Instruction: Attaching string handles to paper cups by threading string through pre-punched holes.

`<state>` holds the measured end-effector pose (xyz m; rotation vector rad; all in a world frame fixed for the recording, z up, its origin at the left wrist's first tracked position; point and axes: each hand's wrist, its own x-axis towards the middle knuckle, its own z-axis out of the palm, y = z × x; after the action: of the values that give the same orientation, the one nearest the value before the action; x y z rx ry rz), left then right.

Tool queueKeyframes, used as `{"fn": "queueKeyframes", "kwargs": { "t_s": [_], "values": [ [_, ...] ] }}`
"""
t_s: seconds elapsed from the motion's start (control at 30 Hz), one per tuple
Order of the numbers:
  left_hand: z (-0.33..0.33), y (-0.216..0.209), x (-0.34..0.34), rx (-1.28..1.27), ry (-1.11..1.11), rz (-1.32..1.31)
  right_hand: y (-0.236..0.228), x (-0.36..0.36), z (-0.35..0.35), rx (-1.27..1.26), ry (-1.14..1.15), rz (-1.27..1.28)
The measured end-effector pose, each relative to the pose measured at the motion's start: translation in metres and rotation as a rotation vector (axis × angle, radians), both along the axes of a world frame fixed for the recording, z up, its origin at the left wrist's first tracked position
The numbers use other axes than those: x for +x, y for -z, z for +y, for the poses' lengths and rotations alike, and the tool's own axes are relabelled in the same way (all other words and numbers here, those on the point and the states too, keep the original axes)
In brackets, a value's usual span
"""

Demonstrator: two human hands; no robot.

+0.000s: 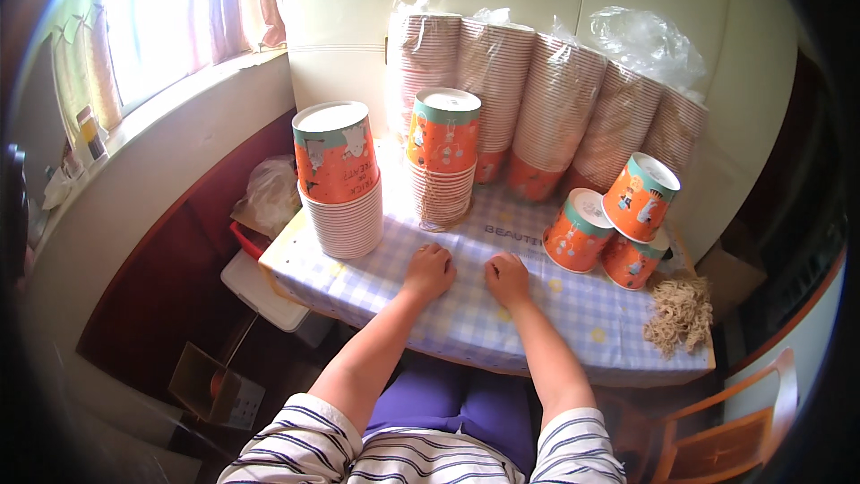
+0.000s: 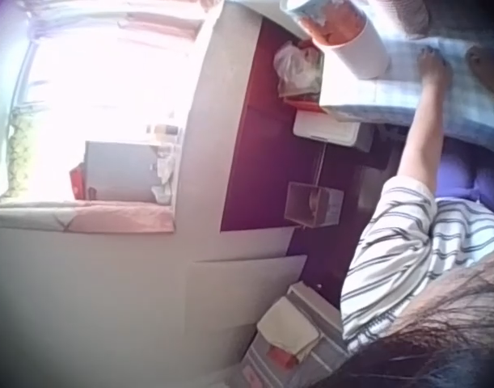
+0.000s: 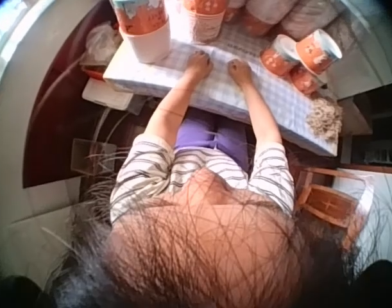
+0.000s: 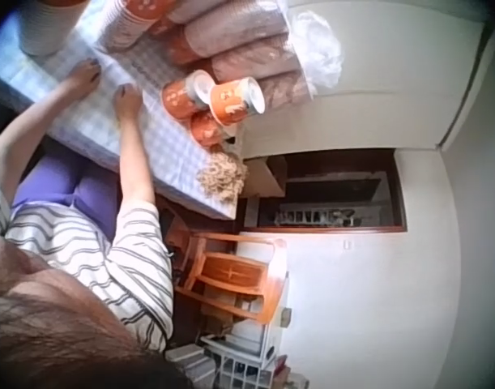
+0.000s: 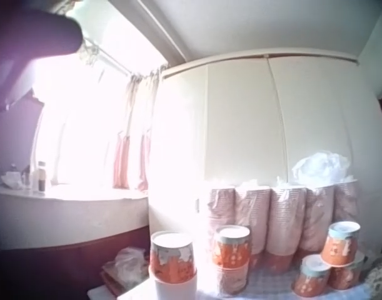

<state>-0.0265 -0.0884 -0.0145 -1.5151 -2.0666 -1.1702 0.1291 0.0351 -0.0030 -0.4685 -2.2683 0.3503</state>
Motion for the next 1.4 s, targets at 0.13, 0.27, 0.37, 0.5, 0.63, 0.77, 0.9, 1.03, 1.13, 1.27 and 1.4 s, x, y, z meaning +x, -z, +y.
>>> {"fn": "queueKeyframes", "kwargs": {
  "t_s": [0.13, 0.27, 0.37, 0.5, 0.63, 0.77, 0.9, 1.03, 1.13, 1.27, 1.4],
  "values": [
    [-0.004, -0.001, 0.001, 0.017, 0.01, -0.034, 0.0, 0.001, -0.003, -0.001, -0.008, -0.029],
    [-0.003, -0.004, -0.001, 0.025, 0.026, -0.104, -0.003, 0.0, -0.004, 0.012, 0.011, -0.053],
    [-0.005, -0.004, -0.002, 0.041, 0.054, -0.167, -0.005, -0.003, -0.004, 0.032, 0.023, -0.088],
    [-0.007, -0.004, -0.004, 0.089, 0.07, -0.215, -0.005, -0.014, 0.003, -0.025, 0.108, -0.133],
    [-0.004, -0.006, -0.007, 0.087, 0.095, -0.31, -0.009, -0.027, 0.024, -0.304, 0.105, -0.054],
    [0.006, -0.003, -0.019, 0.194, 0.12, -0.509, -0.017, -0.049, 0.046, -0.464, 0.111, -0.04],
    [0.014, -0.007, -0.052, 0.36, -0.093, -0.81, -0.032, -0.079, 0.046, -0.612, 0.082, -0.022],
    [0.028, -0.007, -0.086, 0.249, -0.039, -0.78, -0.067, -0.108, 0.046, -0.66, 0.128, 0.129],
    [0.037, 0.004, -0.111, 0.291, -0.057, -0.771, -0.12, -0.131, 0.021, -0.865, -0.013, 0.259],
    [0.052, -0.03, -0.106, 0.268, -0.005, -0.794, -0.163, -0.135, 0.047, -1.03, 0.046, 0.233],
    [0.078, -0.026, -0.131, 0.547, 0.119, -1.069, -0.142, -0.156, 0.074, -1.202, 0.063, 0.164]
  ]
}}
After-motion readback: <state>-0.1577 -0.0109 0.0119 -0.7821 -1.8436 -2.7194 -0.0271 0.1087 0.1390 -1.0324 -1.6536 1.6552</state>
